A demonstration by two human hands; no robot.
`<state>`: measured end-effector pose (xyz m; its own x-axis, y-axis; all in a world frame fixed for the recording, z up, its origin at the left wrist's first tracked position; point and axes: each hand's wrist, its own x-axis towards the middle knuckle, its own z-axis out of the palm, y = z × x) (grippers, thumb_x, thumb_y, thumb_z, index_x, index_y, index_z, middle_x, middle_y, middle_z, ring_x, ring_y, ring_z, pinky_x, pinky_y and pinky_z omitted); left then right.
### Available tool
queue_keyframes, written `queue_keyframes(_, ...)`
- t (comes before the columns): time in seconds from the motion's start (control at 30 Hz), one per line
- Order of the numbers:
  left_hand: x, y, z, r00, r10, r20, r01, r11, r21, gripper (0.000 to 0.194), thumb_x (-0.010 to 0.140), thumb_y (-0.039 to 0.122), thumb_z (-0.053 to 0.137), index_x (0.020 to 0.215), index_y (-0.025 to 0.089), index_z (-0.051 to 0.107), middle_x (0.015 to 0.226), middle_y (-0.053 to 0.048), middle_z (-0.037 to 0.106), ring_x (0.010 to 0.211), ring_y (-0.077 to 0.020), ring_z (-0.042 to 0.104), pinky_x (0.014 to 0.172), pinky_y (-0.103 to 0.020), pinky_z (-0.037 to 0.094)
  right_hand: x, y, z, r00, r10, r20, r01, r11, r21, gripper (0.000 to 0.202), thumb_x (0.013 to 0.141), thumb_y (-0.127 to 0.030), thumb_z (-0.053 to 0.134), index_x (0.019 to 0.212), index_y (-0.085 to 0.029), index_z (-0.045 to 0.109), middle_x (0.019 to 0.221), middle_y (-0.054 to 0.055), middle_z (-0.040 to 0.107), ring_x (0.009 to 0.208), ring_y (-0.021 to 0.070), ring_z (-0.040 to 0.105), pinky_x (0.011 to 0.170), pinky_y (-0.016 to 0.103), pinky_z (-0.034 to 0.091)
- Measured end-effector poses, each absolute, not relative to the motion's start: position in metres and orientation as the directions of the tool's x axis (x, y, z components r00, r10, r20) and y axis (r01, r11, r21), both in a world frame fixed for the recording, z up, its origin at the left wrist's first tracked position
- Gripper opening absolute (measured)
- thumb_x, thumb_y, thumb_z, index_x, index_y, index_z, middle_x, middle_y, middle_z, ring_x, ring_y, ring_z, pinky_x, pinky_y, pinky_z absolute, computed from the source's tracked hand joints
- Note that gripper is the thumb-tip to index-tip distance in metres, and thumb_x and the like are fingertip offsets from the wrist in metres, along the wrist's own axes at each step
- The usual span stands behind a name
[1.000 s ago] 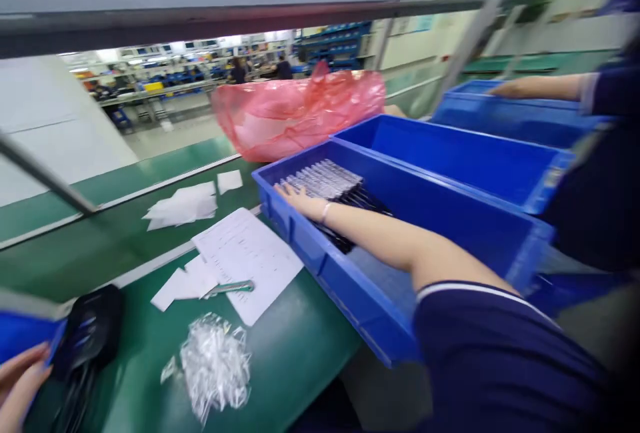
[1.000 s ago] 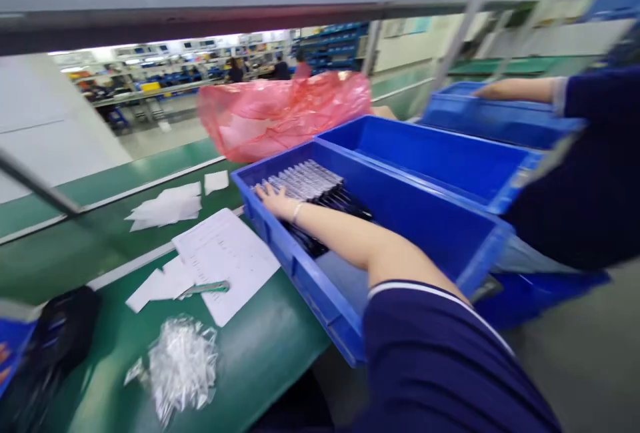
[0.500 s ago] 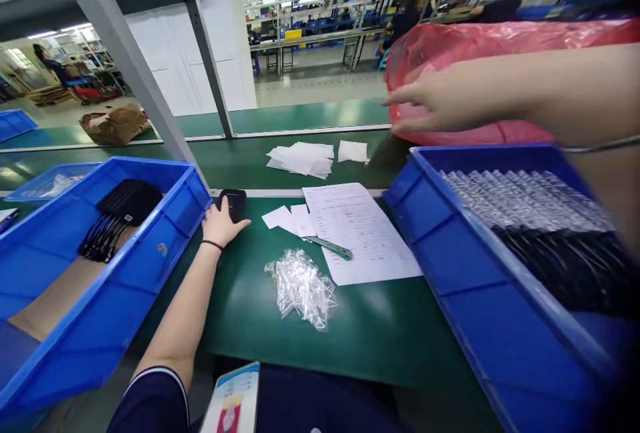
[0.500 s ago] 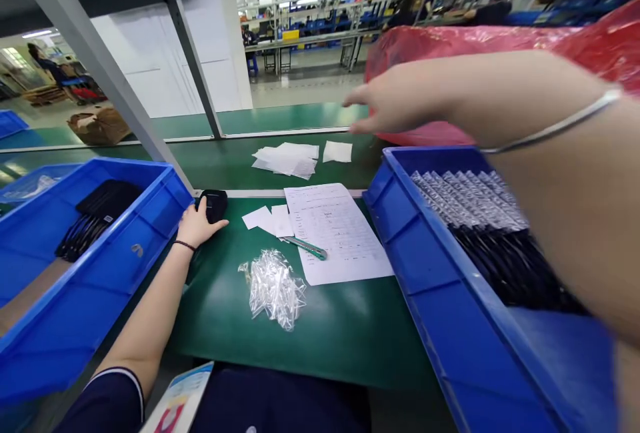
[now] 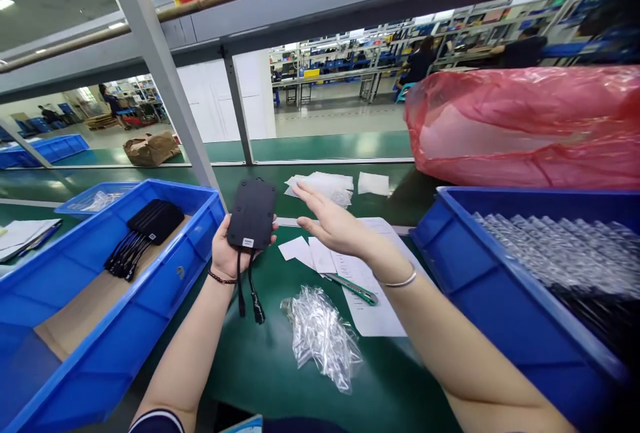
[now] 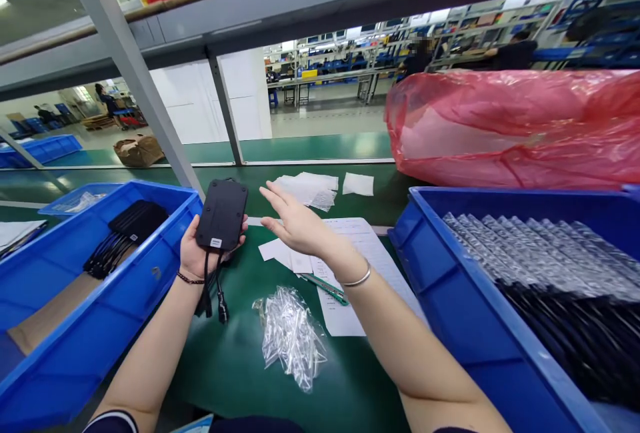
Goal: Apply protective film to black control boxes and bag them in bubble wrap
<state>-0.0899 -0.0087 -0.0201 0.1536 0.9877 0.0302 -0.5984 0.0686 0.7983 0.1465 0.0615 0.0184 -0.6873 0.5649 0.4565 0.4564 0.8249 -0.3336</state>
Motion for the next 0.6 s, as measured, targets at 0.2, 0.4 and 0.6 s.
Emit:
queue_keyframes(0.2, -0.036, 0.012, -0.017, 0.139, 0.990, -0.032, -0.819, 0.133, 0.558, 0.062, 0.099, 0.052, 0.024, 0.142, 0.013, 0.044, 0.125, -0.016, 0.063, 0.124, -0.0312, 0.053, 0.107, -0.052, 0.039, 0.132, 0.069, 0.007, -0.542, 0.564, 0.623, 0.639, 0.758, -0.131, 0.076, 0.097, -0.059, 0.023, 0.152, -0.008, 0.021, 0.160, 0.018, 0.010, 0.149, 0.0302, -0.001, 0.118, 0.057, 0.009)
queue_keyframes(0.4, -0.029, 0.025, -0.011, 0.160, 0.986, -0.041, -0.840, 0.157, 0.519, 0.066, 0.097, 0.056, 0.025, 0.142, 0.011, 0.044, 0.126, -0.014, 0.063, 0.126, -0.0271, 0.052, 0.109, -0.044, 0.039, 0.118, 0.017, -0.002, -0.789, 0.426, 0.442, 0.478, 0.878, 0.006, 0.093, 0.082, -0.077, 0.041, 0.149, -0.012, 0.036, 0.156, 0.016, 0.026, 0.146, 0.0418, 0.004, 0.116, 0.065, 0.008)
queue_keyframes(0.6, -0.038, 0.021, -0.014, 0.259, 0.965, -0.025, -0.717, 0.210, 0.665, 0.076, 0.094, 0.064, 0.024, 0.132, 0.006, 0.053, 0.134, -0.018, 0.056, 0.128, -0.0300, 0.050, 0.108, -0.039, 0.041, 0.121, -0.019, 0.004, -0.884, 0.122, 0.450, 0.150, 0.988, 0.027, 0.078, 0.093, -0.066, 0.032, 0.152, -0.015, 0.027, 0.156, 0.007, 0.026, 0.148, 0.0195, 0.013, 0.122, 0.043, 0.012)
